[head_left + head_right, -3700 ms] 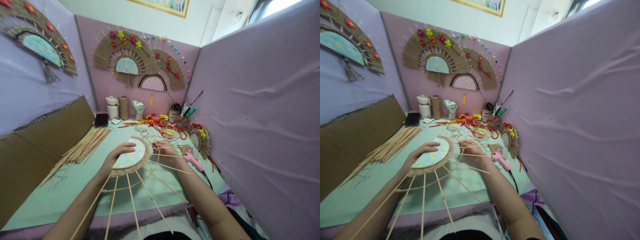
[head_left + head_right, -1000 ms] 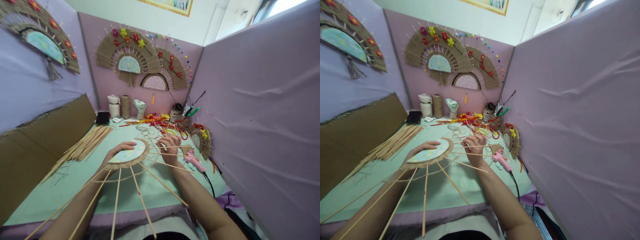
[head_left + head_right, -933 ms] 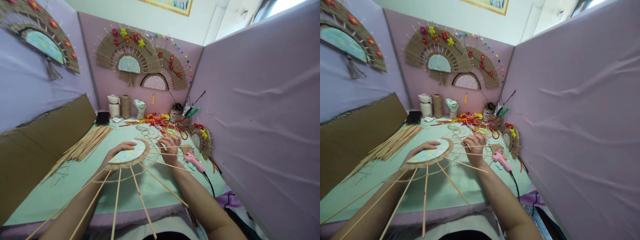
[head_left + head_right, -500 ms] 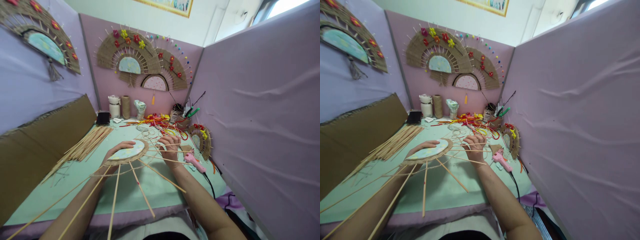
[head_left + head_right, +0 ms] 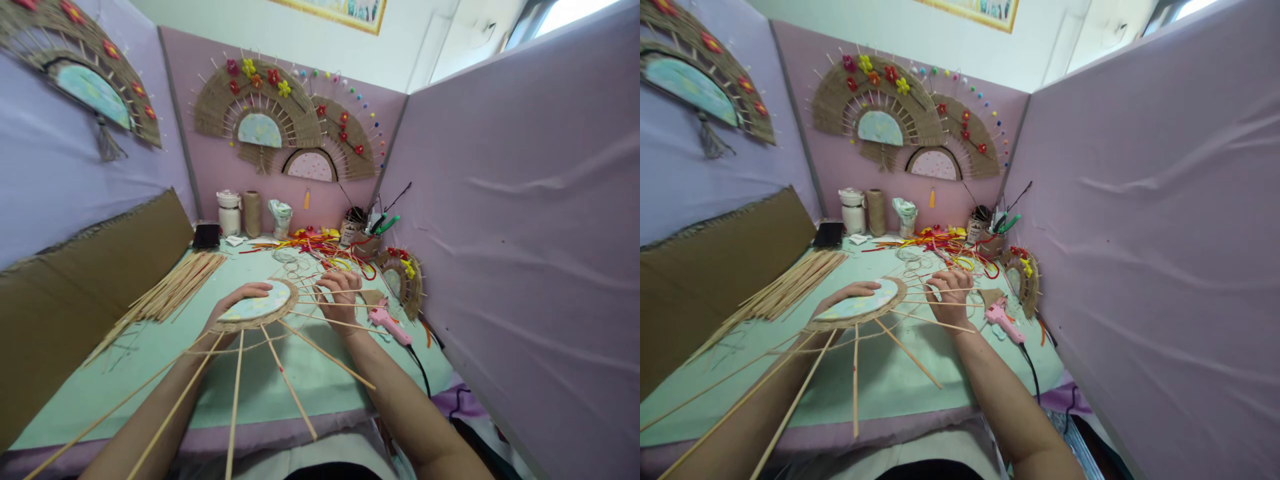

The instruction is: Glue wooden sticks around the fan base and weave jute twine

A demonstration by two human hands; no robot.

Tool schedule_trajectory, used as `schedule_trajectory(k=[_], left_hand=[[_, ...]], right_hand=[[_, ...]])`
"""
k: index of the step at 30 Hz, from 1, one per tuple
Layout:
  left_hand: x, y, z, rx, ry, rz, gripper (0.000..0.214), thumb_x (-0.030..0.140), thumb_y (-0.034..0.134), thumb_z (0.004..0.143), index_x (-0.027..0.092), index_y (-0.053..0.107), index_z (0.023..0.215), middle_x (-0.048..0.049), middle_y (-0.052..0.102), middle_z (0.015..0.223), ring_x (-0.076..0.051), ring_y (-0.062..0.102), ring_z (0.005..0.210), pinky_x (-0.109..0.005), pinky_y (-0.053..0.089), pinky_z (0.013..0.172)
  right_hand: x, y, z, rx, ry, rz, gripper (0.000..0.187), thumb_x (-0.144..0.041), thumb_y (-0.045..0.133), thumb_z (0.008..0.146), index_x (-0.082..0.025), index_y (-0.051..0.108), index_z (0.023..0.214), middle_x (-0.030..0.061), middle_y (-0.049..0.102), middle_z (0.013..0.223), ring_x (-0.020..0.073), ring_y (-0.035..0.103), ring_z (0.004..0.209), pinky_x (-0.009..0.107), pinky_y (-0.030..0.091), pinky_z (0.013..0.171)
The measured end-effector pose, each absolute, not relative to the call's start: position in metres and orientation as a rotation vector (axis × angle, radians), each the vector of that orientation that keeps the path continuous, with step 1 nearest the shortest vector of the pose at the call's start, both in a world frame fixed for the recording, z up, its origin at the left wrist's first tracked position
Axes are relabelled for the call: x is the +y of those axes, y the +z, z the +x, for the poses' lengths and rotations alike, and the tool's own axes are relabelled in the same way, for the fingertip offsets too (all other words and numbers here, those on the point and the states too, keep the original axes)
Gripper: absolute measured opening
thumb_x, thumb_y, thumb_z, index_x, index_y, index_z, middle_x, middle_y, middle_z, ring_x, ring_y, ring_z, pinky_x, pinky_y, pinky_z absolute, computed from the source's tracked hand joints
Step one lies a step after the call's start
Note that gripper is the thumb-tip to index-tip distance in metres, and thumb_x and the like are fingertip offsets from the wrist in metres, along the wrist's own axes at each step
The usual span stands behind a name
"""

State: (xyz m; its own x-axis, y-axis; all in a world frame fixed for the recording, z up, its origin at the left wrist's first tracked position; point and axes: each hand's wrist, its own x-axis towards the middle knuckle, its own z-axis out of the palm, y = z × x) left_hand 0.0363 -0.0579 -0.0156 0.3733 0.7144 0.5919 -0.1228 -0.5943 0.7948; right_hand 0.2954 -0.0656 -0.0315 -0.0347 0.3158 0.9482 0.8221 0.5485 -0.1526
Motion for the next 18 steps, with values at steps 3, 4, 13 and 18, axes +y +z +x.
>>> schedule_trajectory(k=[3, 4, 13, 18], left_hand=[[-0.0572, -0.0162, 0.0355, 0.525, 1.302, 1.835, 0.034, 0.044, 0.069, 0.077, 0.018, 0.073, 0.100, -0.0144, 0.066, 0.118, -0.032, 0.056, 0.116, -0.042, 0.040, 0.101], [-0.0571, -0.0164, 0.0352, 0.528, 1.297, 1.837, 0.034, 0.043, 0.070, 0.077, 0.019, 0.072, 0.100, -0.0141, 0.066, 0.118, -0.031, 0.056, 0.116, -0.042, 0.040, 0.101], [-0.0572, -0.0168, 0.0352, 0.549, 1.302, 1.856, 0.038, 0.048, 0.070, 0.075, 0.018, 0.072, 0.099, -0.0147, 0.066, 0.117, -0.031, 0.057, 0.114, -0.043, 0.041, 0.100], [-0.0570, -0.0175, 0.0337, 0.565, 1.280, 1.856, 0.035, 0.044, 0.073, 0.073, 0.019, 0.072, 0.097, -0.0141, 0.067, 0.116, -0.032, 0.057, 0.114, -0.043, 0.041, 0.100]], right_hand=[[-0.0646, -0.0314, 0.2953, -1.603, -0.545, -0.974, 0.008, -0.024, 0.069, 0.081, -0.026, 0.063, 0.087, 0.0004, 0.067, 0.090, 0.0208, 0.052, 0.100, 0.042, 0.030, 0.097], [-0.0645, -0.0313, 0.2952, -1.602, -0.547, -0.975, 0.008, -0.024, 0.069, 0.081, -0.026, 0.063, 0.087, 0.0004, 0.067, 0.090, 0.0209, 0.052, 0.100, 0.042, 0.030, 0.097], [-0.0653, -0.0303, 0.2944, -1.599, -0.546, -0.982, 0.007, -0.025, 0.068, 0.082, -0.025, 0.063, 0.087, 0.0009, 0.068, 0.090, 0.0213, 0.052, 0.099, 0.041, 0.034, 0.094], [-0.0653, -0.0307, 0.2943, -1.597, -0.548, -0.951, 0.009, -0.024, 0.068, 0.082, -0.026, 0.063, 0.089, 0.0006, 0.068, 0.090, 0.0215, 0.053, 0.098, 0.042, 0.035, 0.093]])
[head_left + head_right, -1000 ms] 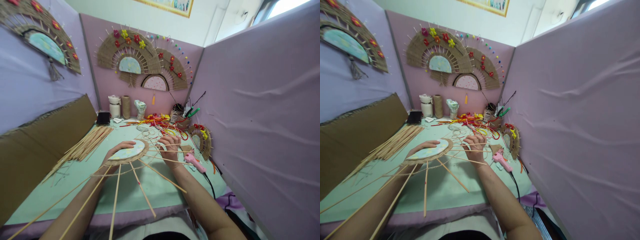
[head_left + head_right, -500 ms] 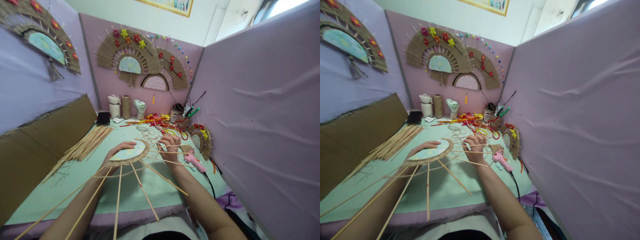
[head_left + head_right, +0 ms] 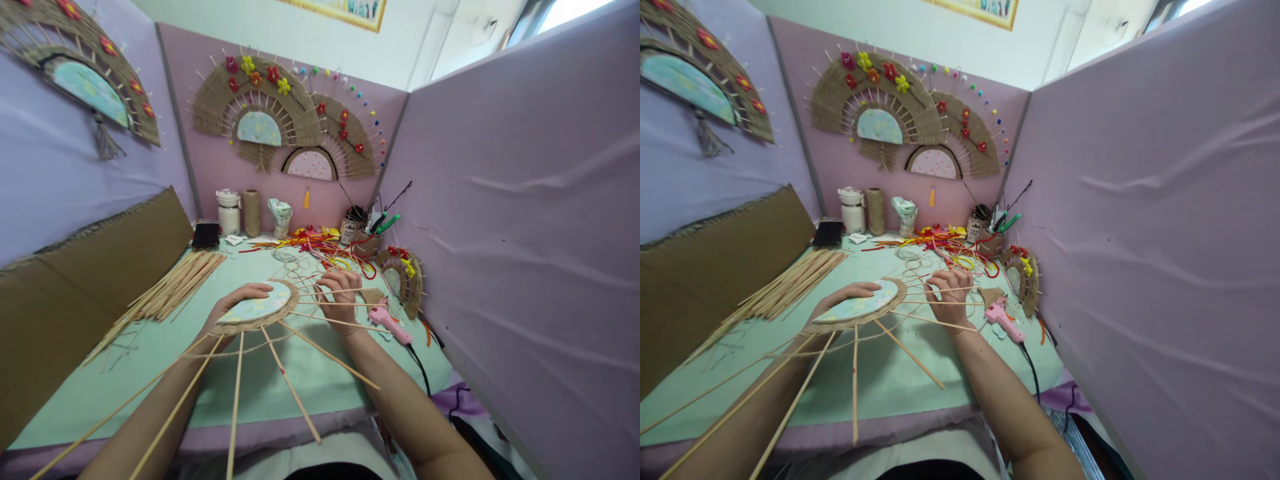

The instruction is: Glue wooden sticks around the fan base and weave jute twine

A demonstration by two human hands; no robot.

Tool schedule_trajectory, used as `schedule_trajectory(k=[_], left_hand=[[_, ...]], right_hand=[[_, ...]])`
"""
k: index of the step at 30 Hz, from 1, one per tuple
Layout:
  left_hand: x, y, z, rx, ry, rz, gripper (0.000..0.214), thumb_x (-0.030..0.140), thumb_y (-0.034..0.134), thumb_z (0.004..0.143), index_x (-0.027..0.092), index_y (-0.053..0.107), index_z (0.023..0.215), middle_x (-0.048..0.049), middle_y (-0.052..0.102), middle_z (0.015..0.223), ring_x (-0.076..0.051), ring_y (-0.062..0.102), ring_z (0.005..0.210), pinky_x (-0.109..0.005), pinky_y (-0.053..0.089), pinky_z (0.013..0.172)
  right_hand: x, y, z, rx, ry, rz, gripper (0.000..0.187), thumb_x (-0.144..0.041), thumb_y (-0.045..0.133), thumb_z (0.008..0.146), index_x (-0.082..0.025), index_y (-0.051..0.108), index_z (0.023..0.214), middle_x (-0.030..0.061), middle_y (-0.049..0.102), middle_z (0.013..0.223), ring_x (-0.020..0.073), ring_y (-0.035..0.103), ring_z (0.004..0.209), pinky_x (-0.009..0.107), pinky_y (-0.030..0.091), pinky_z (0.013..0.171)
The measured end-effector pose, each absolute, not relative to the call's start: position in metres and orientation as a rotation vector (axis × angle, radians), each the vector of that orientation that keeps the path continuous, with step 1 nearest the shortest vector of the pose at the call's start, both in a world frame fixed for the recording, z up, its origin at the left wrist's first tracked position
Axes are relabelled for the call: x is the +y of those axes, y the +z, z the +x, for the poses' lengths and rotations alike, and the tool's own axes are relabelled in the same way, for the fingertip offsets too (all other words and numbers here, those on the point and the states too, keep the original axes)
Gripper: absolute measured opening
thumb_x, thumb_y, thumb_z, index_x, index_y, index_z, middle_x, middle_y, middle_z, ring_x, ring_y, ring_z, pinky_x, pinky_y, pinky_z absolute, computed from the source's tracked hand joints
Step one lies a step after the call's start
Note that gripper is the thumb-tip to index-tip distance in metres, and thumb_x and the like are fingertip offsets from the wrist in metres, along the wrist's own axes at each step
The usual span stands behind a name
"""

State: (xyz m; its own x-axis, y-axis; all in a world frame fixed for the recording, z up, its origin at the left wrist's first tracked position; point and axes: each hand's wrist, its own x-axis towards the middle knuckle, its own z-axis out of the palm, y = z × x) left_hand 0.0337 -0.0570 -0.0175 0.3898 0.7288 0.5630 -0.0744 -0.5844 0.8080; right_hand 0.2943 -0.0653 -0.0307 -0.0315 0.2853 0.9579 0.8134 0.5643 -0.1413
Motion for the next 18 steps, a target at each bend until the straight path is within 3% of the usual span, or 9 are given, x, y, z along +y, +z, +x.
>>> schedule_trajectory(k=[5, 18], left_hand=[[-0.0579, -0.0147, 0.0333, 0.562, 1.246, 1.842, 0.040, 0.050, 0.072, 0.072, 0.018, 0.072, 0.096, -0.0146, 0.067, 0.115, -0.032, 0.059, 0.111, -0.043, 0.043, 0.098], [-0.0551, -0.0173, 0.0336, 0.584, 1.363, 1.860, 0.036, 0.045, 0.071, 0.075, 0.018, 0.071, 0.099, -0.0160, 0.065, 0.118, -0.032, 0.057, 0.115, -0.043, 0.041, 0.100]], right_hand=[[-0.0656, -0.0312, 0.2940, -1.593, -0.523, -0.961, 0.009, -0.025, 0.069, 0.082, -0.026, 0.063, 0.088, 0.0005, 0.068, 0.090, 0.0213, 0.053, 0.098, 0.042, 0.035, 0.093], [-0.0616, -0.0351, 0.2981, -1.580, -0.526, -0.959, 0.013, -0.029, 0.068, 0.082, -0.025, 0.062, 0.093, 0.0033, 0.065, 0.097, 0.0224, 0.053, 0.103, 0.042, 0.035, 0.095]])
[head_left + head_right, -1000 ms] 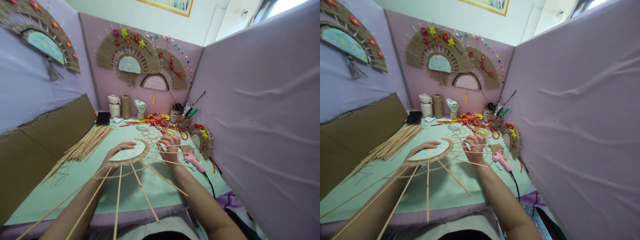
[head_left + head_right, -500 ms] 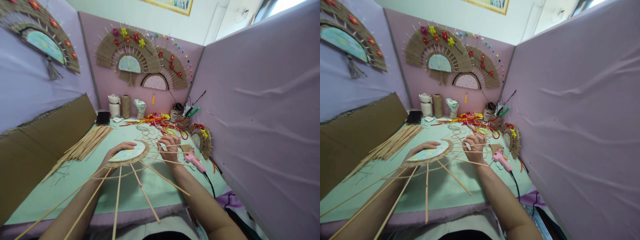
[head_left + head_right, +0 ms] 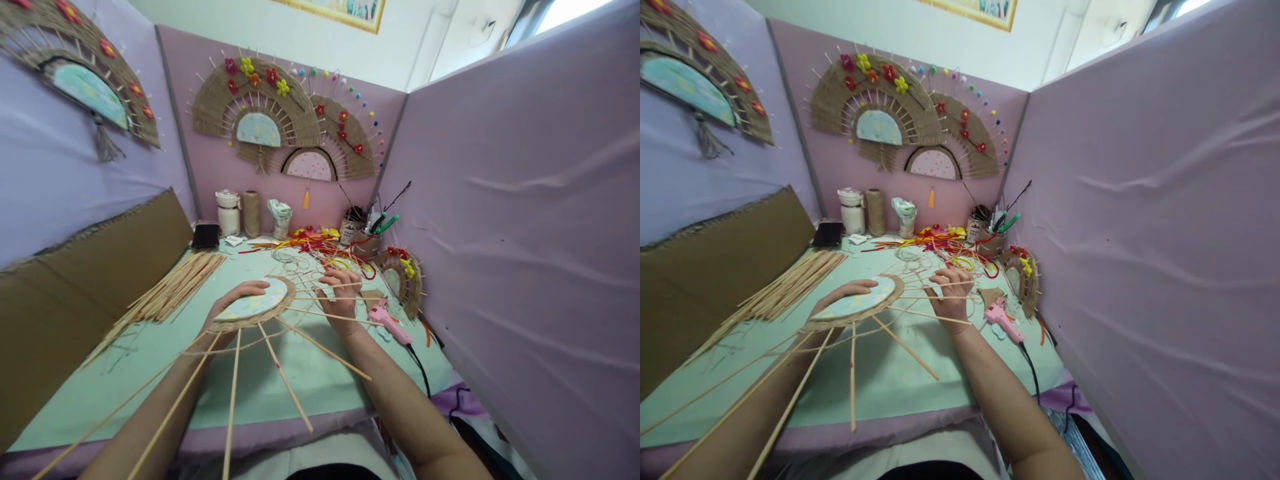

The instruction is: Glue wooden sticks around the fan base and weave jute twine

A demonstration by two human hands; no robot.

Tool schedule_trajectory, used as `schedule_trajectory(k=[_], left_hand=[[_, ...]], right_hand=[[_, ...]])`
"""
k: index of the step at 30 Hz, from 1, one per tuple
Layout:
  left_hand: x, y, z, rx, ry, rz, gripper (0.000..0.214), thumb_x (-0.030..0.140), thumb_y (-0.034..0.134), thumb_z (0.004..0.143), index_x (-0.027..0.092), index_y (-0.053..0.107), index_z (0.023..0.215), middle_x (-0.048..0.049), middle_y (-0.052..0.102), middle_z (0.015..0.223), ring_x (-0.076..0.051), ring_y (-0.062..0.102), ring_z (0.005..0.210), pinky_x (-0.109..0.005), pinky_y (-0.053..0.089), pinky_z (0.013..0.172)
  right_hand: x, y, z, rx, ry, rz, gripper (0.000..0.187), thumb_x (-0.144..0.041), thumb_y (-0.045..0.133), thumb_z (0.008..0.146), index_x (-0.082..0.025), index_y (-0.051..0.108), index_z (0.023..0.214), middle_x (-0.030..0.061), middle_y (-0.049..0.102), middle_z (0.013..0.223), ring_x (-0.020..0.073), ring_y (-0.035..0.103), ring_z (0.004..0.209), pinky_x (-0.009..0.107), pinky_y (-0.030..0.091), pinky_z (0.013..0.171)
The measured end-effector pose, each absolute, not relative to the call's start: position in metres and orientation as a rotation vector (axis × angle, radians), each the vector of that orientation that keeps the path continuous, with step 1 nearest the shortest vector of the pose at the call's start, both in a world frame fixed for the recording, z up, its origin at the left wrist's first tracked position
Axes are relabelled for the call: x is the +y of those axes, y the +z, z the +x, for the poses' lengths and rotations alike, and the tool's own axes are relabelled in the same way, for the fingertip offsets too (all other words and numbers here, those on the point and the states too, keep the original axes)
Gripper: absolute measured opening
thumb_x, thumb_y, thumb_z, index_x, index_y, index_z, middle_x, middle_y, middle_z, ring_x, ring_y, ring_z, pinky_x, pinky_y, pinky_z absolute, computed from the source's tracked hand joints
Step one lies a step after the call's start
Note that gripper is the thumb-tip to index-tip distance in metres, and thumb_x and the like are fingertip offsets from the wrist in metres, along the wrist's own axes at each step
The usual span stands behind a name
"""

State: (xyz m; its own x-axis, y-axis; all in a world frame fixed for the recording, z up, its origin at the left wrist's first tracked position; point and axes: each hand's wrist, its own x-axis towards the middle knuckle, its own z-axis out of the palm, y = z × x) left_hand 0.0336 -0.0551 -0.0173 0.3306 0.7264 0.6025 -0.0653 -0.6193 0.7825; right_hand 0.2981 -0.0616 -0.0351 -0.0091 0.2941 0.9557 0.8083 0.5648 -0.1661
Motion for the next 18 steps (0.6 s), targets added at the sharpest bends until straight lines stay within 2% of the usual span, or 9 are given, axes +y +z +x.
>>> schedule_trajectory(k=[5, 11, 18], left_hand=[[-0.0585, -0.0150, 0.0354, 0.623, 1.428, 1.858, 0.036, 0.043, 0.073, 0.073, 0.017, 0.070, 0.098, -0.0165, 0.065, 0.118, -0.032, 0.057, 0.114, -0.042, 0.042, 0.099], [-0.0588, -0.0139, 0.0344, 0.603, 1.337, 1.895, 0.033, 0.040, 0.071, 0.076, 0.017, 0.070, 0.099, -0.0164, 0.065, 0.118, -0.031, 0.056, 0.116, -0.043, 0.041, 0.100], [-0.0563, -0.0166, 0.0340, 0.565, 1.319, 1.867, 0.038, 0.049, 0.068, 0.077, 0.017, 0.071, 0.098, -0.0164, 0.066, 0.117, -0.032, 0.057, 0.115, -0.044, 0.040, 0.101]], right_hand=[[-0.0592, -0.0377, 0.2996, -1.576, -0.538, -0.942, 0.015, -0.029, 0.067, 0.082, -0.024, 0.062, 0.095, 0.0049, 0.064, 0.101, 0.0233, 0.053, 0.106, 0.043, 0.034, 0.097], [-0.0617, -0.0352, 0.2980, -1.562, -0.538, -0.970, 0.013, -0.028, 0.067, 0.083, -0.025, 0.063, 0.094, 0.0044, 0.062, 0.101, 0.0228, 0.052, 0.104, 0.043, 0.034, 0.096], [-0.0645, -0.0345, 0.2972, -1.585, -0.508, -1.037, 0.009, -0.027, 0.068, 0.082, -0.027, 0.066, 0.091, 0.0032, 0.062, 0.100, 0.0231, 0.050, 0.104, 0.043, 0.034, 0.095]])
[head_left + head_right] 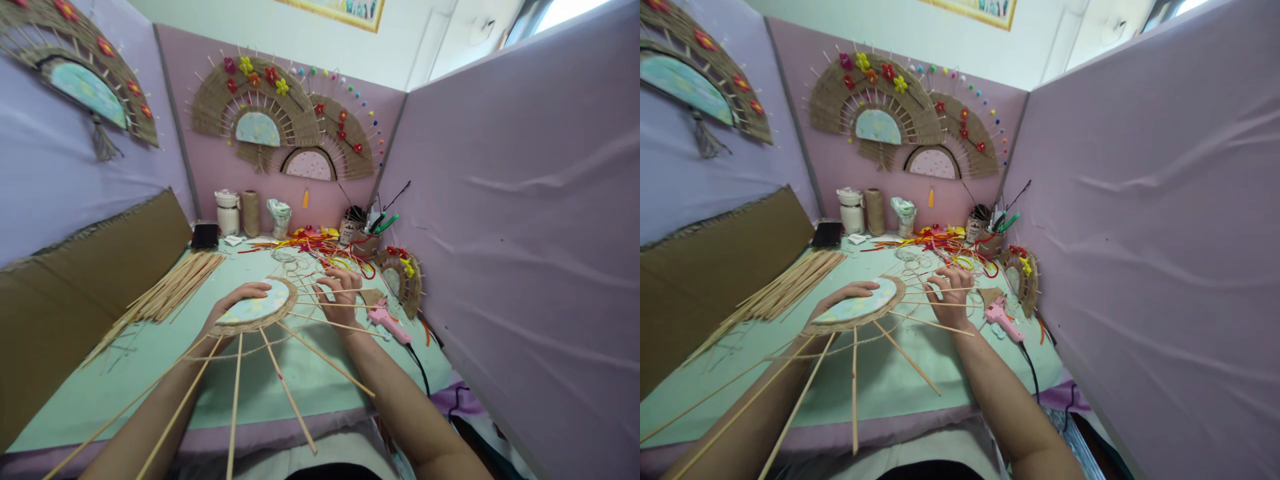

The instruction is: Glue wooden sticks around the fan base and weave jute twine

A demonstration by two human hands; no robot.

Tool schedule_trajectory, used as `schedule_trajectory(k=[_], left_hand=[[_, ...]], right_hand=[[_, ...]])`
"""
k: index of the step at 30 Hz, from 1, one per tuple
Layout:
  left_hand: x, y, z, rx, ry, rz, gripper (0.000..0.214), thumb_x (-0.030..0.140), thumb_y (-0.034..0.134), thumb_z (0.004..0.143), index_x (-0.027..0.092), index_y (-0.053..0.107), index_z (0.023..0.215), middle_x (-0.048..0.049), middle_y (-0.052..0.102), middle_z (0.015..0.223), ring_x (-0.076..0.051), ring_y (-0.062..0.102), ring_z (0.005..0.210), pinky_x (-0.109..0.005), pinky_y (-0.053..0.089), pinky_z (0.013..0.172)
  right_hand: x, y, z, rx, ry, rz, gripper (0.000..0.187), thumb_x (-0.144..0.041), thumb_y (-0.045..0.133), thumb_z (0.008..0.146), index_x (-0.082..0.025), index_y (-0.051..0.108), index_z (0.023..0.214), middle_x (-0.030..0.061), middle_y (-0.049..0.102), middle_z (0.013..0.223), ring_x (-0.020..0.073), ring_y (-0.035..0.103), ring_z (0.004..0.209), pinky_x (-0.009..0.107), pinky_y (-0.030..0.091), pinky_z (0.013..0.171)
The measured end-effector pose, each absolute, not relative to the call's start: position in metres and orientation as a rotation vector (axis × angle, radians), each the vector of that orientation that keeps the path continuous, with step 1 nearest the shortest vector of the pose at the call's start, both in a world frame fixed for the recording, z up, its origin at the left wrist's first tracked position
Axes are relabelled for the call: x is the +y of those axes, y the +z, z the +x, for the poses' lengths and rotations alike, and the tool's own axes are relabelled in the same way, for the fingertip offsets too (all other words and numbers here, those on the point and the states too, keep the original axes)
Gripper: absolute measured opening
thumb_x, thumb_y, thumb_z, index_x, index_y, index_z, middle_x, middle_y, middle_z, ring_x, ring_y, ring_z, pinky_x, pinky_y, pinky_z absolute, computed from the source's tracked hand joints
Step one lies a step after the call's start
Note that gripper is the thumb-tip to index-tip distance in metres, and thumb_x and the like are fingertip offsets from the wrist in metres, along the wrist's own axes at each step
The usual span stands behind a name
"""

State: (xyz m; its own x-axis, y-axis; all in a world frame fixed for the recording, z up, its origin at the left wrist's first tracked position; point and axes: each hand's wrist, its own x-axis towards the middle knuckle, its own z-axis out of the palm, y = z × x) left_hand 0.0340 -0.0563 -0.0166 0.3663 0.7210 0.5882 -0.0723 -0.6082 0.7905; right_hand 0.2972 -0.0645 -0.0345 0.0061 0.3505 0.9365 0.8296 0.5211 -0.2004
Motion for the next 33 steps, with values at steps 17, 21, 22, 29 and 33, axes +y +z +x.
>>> schedule_trajectory(k=[17, 21, 22, 29, 33], left_hand=[[-0.0552, -0.0175, 0.0322, 0.563, 1.258, 1.888, 0.039, 0.049, 0.070, 0.075, 0.017, 0.072, 0.098, -0.0176, 0.066, 0.116, -0.032, 0.058, 0.114, -0.045, 0.042, 0.099], [-0.0548, -0.0173, 0.0321, 0.558, 1.249, 1.895, 0.037, 0.047, 0.070, 0.075, 0.017, 0.072, 0.098, -0.0170, 0.066, 0.117, -0.031, 0.058, 0.114, -0.044, 0.042, 0.099], [-0.0543, -0.0175, 0.0320, 0.557, 1.244, 1.897, 0.037, 0.047, 0.070, 0.076, 0.017, 0.072, 0.098, -0.0171, 0.066, 0.117, -0.032, 0.058, 0.114, -0.044, 0.042, 0.099], [-0.0549, -0.0174, 0.0328, 0.555, 1.265, 1.895, 0.037, 0.045, 0.073, 0.073, 0.018, 0.071, 0.098, -0.0161, 0.066, 0.117, -0.033, 0.057, 0.116, -0.045, 0.041, 0.100], [-0.0593, -0.0141, 0.0348, 0.547, 1.302, 1.869, 0.038, 0.049, 0.070, 0.075, 0.019, 0.071, 0.098, -0.0142, 0.066, 0.117, -0.034, 0.057, 0.115, -0.045, 0.041, 0.100]], right_hand=[[-0.0622, -0.0348, 0.2976, -1.570, -0.516, -0.979, 0.008, -0.025, 0.070, 0.081, -0.026, 0.065, 0.086, 0.0019, 0.064, 0.095, 0.0212, 0.052, 0.098, 0.042, 0.036, 0.092], [-0.0611, -0.0362, 0.2983, -1.574, -0.517, -0.977, 0.008, -0.025, 0.070, 0.081, -0.026, 0.065, 0.086, 0.0021, 0.063, 0.095, 0.0214, 0.051, 0.099, 0.041, 0.035, 0.093], [-0.0611, -0.0364, 0.2983, -1.578, -0.514, -0.980, 0.008, -0.025, 0.070, 0.081, -0.026, 0.065, 0.087, 0.0022, 0.063, 0.095, 0.0216, 0.051, 0.100, 0.041, 0.035, 0.093], [-0.0626, -0.0349, 0.2969, -1.576, -0.528, -1.012, 0.009, -0.028, 0.070, 0.080, -0.027, 0.064, 0.086, 0.0020, 0.063, 0.096, 0.0223, 0.052, 0.099, 0.042, 0.036, 0.092], [-0.0641, -0.0336, 0.2964, -1.601, -0.528, -1.002, 0.012, -0.028, 0.069, 0.078, -0.027, 0.064, 0.088, 0.0028, 0.062, 0.097, 0.0235, 0.050, 0.101, 0.043, 0.036, 0.092]])
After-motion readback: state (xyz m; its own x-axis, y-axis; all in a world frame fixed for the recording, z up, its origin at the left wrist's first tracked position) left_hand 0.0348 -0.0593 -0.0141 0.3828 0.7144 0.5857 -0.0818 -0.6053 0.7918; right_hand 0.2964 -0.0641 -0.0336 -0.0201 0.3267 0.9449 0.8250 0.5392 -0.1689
